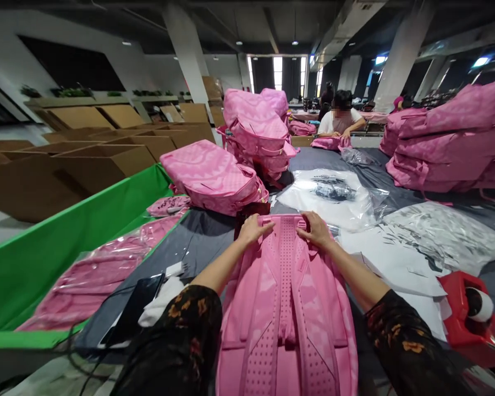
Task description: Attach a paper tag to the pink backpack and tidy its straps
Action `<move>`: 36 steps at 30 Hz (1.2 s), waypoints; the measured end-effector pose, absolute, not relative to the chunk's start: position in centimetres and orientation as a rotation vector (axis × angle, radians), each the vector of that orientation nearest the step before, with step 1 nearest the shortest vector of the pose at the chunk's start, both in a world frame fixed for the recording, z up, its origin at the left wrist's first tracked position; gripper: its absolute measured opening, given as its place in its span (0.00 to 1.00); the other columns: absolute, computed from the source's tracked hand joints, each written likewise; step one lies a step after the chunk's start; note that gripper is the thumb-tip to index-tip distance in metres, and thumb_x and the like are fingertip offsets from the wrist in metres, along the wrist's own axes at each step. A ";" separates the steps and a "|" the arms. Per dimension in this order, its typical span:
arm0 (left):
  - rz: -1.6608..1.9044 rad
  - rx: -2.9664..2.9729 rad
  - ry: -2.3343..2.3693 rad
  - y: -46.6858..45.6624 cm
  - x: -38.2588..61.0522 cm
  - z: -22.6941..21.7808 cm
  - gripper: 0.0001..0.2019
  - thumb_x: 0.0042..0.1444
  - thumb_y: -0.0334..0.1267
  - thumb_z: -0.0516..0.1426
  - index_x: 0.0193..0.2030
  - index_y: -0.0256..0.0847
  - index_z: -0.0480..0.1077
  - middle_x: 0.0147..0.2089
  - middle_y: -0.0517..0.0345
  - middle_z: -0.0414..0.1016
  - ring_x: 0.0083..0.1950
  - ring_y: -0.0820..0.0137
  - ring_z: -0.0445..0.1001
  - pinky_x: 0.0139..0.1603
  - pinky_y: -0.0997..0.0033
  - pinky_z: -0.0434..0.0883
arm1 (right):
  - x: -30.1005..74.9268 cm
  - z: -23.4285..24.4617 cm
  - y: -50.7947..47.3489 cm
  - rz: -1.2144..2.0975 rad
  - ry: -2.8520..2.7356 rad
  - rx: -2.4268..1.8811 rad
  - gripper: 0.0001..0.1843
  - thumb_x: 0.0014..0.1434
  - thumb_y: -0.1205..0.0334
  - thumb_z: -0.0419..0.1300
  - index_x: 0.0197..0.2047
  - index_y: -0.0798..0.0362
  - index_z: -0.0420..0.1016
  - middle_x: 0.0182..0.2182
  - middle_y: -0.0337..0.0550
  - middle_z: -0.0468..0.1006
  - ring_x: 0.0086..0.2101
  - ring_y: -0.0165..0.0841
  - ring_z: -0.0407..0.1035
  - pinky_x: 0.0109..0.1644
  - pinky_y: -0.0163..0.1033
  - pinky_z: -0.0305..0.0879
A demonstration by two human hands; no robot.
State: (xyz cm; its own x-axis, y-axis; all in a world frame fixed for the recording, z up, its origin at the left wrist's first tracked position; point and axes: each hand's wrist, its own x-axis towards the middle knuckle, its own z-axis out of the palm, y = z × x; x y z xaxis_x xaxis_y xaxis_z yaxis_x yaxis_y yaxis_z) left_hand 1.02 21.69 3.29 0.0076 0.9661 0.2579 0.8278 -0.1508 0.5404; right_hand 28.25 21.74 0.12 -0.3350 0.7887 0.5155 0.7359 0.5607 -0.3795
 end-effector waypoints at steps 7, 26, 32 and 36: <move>1.328 2.229 1.661 17.1 1.2 -1.7 0.25 0.56 0.45 0.64 0.59 0.41 0.68 0.60 0.41 0.74 0.63 0.51 0.72 0.67 0.49 0.68 | 26.8 -0.9 19.0 0.156 -2.018 -1.062 0.22 0.56 0.53 0.67 0.52 0.52 0.72 0.49 0.54 0.78 0.51 0.48 0.71 0.62 0.55 0.65; 0.877 2.570 1.716 14.7 5.5 3.2 0.31 0.61 0.52 0.61 0.65 0.35 0.65 0.61 0.39 0.74 0.63 0.50 0.71 0.72 0.46 0.58 | 27.6 0.3 16.9 0.072 -2.273 -1.096 0.18 0.61 0.62 0.63 0.54 0.55 0.77 0.49 0.56 0.81 0.51 0.47 0.74 0.58 0.54 0.69; 0.555 2.530 1.701 14.0 12.3 3.7 0.26 0.62 0.49 0.63 0.60 0.34 0.68 0.54 0.40 0.76 0.57 0.51 0.72 0.61 0.51 0.65 | 32.2 4.8 20.3 0.191 -2.605 -0.931 0.22 0.62 0.71 0.55 0.56 0.50 0.80 0.51 0.50 0.81 0.50 0.41 0.74 0.54 0.45 0.70; 0.523 2.588 1.753 12.8 12.7 3.1 0.26 0.61 0.45 0.64 0.60 0.31 0.69 0.54 0.38 0.74 0.58 0.49 0.69 0.62 0.50 0.64 | 32.4 7.6 23.3 -0.087 -2.943 -0.873 0.16 0.63 0.71 0.59 0.47 0.50 0.85 0.51 0.52 0.79 0.47 0.39 0.72 0.49 0.42 0.68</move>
